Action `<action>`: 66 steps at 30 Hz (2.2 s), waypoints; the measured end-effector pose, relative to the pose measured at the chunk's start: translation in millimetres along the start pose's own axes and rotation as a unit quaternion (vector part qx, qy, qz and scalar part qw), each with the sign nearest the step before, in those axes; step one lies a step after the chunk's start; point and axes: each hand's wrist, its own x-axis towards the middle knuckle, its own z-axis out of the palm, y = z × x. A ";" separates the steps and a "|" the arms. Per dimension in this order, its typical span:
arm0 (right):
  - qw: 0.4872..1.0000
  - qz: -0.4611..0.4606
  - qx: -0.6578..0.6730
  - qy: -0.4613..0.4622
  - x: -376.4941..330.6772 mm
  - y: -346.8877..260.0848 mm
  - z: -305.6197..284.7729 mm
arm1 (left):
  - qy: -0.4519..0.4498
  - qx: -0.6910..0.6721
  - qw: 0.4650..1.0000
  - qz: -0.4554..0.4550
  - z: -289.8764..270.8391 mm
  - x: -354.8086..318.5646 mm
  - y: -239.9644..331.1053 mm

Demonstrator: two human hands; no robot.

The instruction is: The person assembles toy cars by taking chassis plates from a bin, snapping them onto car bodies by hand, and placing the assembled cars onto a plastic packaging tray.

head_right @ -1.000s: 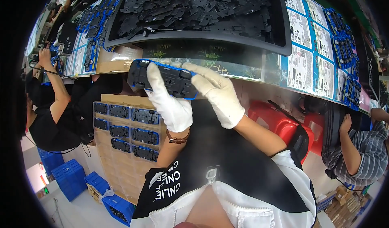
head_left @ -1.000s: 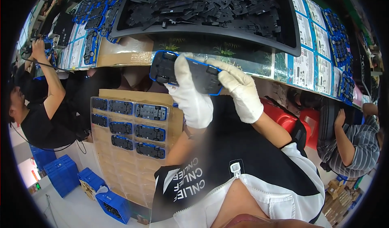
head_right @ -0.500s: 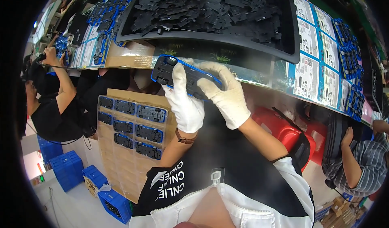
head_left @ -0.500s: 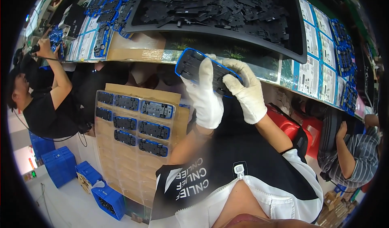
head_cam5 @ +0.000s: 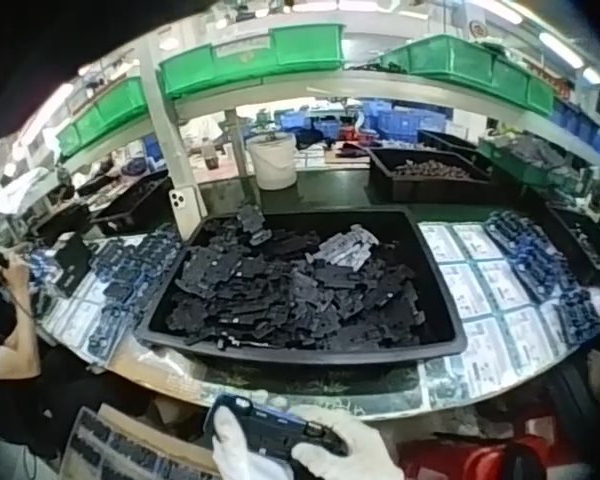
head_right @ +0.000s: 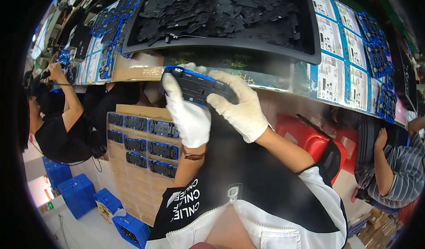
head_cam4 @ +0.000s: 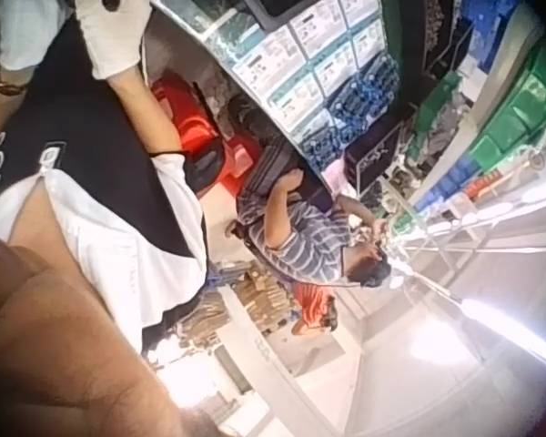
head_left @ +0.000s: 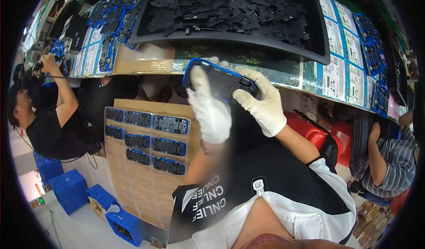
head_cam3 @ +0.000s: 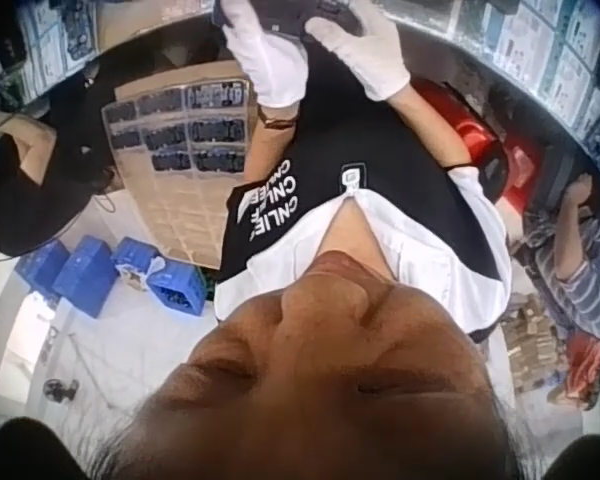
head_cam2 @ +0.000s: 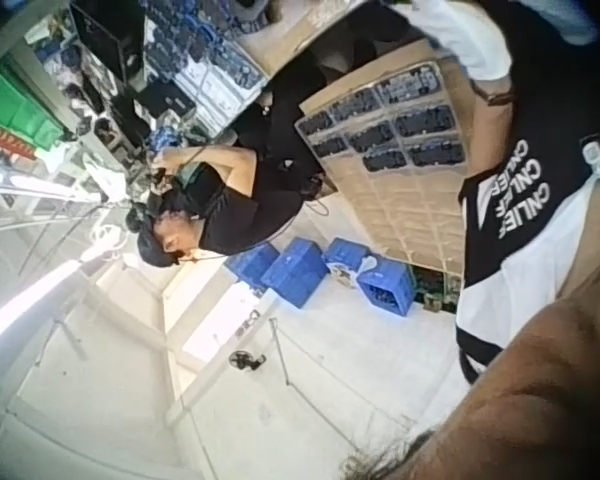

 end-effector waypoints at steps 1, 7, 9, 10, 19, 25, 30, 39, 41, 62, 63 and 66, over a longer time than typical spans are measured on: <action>1.000 -0.002 0.000 0.008 -0.8 -0.2 -1.9 | -0.013 -0.016 0.999 -0.033 -1.1 2.8 9.9; 0.992 -0.094 -0.085 0.011 3.7 6.4 -15.3 | -0.028 0.179 0.981 0.068 8.2 8.0 -14.2; 0.991 -0.111 -0.078 -0.007 5.7 17.6 -12.8 | -0.016 0.098 0.995 0.032 0.2 -1.1 -15.6; 0.978 -0.163 -0.123 -0.031 9.8 19.5 -19.2 | -0.013 0.087 0.995 0.048 12.6 -6.4 -11.6; 0.992 -0.084 -0.085 0.045 4.0 18.6 -30.2 | -0.087 0.138 0.986 -0.024 15.6 -24.9 -32.1; 0.997 -0.068 -0.035 -0.023 0.4 4.5 -43.3 | -0.096 0.076 0.987 -0.104 20.3 -30.3 -28.0; 0.997 -0.043 -0.045 0.039 -4.5 -4.5 -40.0 | -0.091 0.169 0.981 0.035 1.5 -24.5 -50.6; 0.998 0.014 0.060 0.009 4.1 13.9 -22.5 | -0.025 0.081 0.996 -0.043 1.0 -1.7 -27.9; 0.998 0.008 0.065 0.009 4.4 15.0 -18.1 | -0.033 0.148 0.988 -0.018 -9.0 -0.6 -25.8; 0.994 0.069 0.082 -0.011 9.2 22.4 -8.6 | 0.061 0.028 0.997 -0.039 -16.0 -4.2 -11.6; 0.993 0.077 0.081 -0.022 8.8 21.0 -7.6 | 0.059 0.024 0.997 -0.053 -17.5 -4.8 -9.5; 0.999 0.032 0.033 -0.019 8.2 26.5 -2.4 | 0.032 0.122 0.991 -0.038 -29.2 -1.8 -5.0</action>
